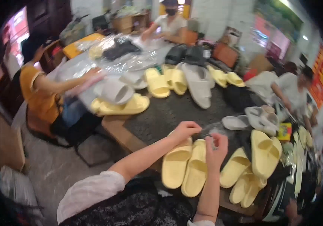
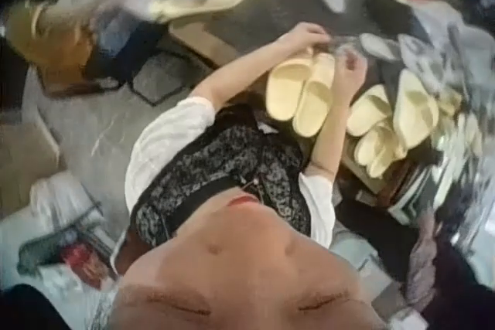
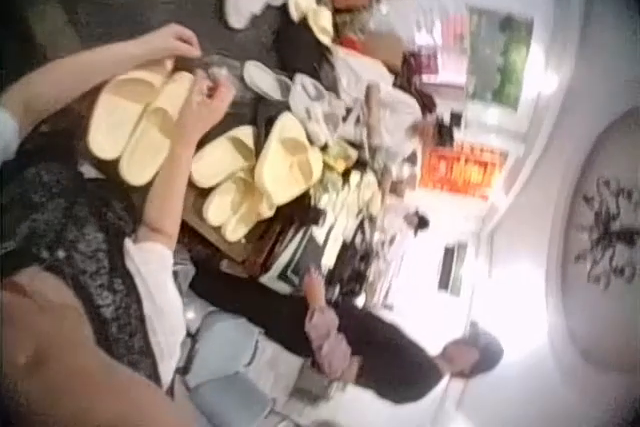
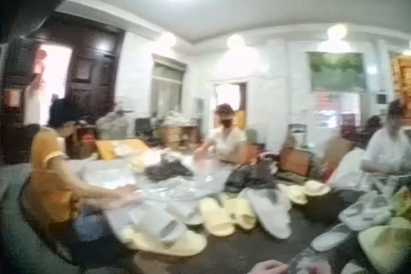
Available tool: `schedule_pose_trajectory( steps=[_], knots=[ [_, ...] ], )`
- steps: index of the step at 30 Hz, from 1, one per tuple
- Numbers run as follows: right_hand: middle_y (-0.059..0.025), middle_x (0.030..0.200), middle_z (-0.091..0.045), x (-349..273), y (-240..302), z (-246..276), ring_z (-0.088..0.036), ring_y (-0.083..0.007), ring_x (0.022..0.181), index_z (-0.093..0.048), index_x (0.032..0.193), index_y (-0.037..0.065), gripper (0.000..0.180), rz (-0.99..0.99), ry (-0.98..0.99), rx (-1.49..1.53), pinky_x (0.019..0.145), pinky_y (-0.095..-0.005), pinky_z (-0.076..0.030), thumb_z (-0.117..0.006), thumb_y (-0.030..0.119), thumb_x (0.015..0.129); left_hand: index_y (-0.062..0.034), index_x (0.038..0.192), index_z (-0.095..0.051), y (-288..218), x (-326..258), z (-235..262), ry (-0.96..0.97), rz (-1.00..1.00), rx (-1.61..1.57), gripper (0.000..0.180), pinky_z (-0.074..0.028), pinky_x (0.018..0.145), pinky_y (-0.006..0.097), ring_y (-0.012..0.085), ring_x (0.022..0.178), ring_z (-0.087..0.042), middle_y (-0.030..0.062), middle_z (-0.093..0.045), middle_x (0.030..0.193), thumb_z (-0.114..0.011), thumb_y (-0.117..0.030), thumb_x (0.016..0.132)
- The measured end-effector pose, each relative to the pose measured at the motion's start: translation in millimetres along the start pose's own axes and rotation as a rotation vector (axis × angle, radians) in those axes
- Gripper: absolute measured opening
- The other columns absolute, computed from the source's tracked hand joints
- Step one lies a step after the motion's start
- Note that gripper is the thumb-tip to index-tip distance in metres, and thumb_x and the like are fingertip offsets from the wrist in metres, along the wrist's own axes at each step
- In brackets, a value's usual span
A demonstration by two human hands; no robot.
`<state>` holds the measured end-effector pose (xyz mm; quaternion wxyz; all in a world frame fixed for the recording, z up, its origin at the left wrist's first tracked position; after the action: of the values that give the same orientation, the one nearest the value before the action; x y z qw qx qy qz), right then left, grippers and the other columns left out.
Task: Attaching plastic tags to pairs of slippers and organizing them for packaging at a shared workspace.
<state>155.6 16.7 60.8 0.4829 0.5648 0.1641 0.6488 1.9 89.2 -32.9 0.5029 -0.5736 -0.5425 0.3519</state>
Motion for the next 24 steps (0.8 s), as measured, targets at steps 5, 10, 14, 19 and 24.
schedule_pose_trajectory(
  steps=[5,10,14,19,24],
  knots=[
    [-0.0085,0.07,-0.068,-35,-2,9,-0.064,-0.0199,0.061,-0.071,0.082,0.004,0.014,-0.209,0.27,-0.177,0.059,-0.0312,-0.049,-0.072,0.017,0.081,-0.0006,0.113,-0.066,2,25,7,-0.049,-0.008,-0.151,0.031,-0.048,0.079,0.026,0.011,0.09,-0.06,0.0039,-0.067,0.104,-0.067,-0.018,0.088],
    [-0.0097,0.067,-0.063,-87,4,-6,-0.064,-0.0302,0.064,-0.067,0.093,0.008,0.042,-0.198,0.584,-0.562,0.06,-0.0393,-0.05,-0.069,0.048,0.081,-0.0017,0.113,-0.063,-60,11,28,-0.109,-0.418,0.205,0.031,-0.049,0.083,0.029,0.0151,0.097,-0.061,0.0068,-0.064,0.106,-0.069,-0.015,0.086],
    [-0.013,0.068,-0.063,-108,-5,-10,-0.063,-0.032,0.064,-0.061,0.08,0.003,0.055,-0.162,0.523,-0.607,0.06,-0.0411,-0.05,-0.069,0.057,0.078,-0.0057,0.119,-0.06,-117,-46,78,-0.411,-0.609,0.958,0.048,-0.038,0.102,0.045,0.0343,0.115,-0.051,0.0164,-0.054,0.126,-0.074,-0.024,0.077],
    [-0.0183,0.07,-0.064,-88,-10,-35,-0.064,-0.034,0.065,-0.062,0.077,-0.001,0.061,-0.054,0.456,-0.665,0.063,-0.0425,-0.051,-0.069,0.06,0.076,-0.0053,0.141,-0.039,-167,-62,273,-1.13,-0.294,1.398,0.079,-0.026,0.109,0.056,0.0492,0.134,-0.026,0.0311,-0.028,0.147,-0.072,-0.039,0.078],
    [-0.0164,0.072,-0.066,-81,-26,-40,-0.066,-0.033,0.068,-0.065,0.078,0.002,0.044,-0.053,0.44,-0.692,0.065,-0.0437,-0.052,-0.063,0.046,0.084,-0.0016,0.125,-0.055,-170,-53,416,-0.98,0.133,1.046,0.069,-0.045,0.09,0.041,0.0312,0.107,-0.057,0.0222,-0.06,0.118,-0.075,-0.047,0.077]
  ],
)
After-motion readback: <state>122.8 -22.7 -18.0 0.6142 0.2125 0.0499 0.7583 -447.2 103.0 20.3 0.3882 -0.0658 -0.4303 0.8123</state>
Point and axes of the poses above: each hand's wrist, its own x-axis towards the middle knuckle, its own z-axis out of the back of the hand, y = z × x, the point moved 8 cm from there along x, towards the middle knuckle
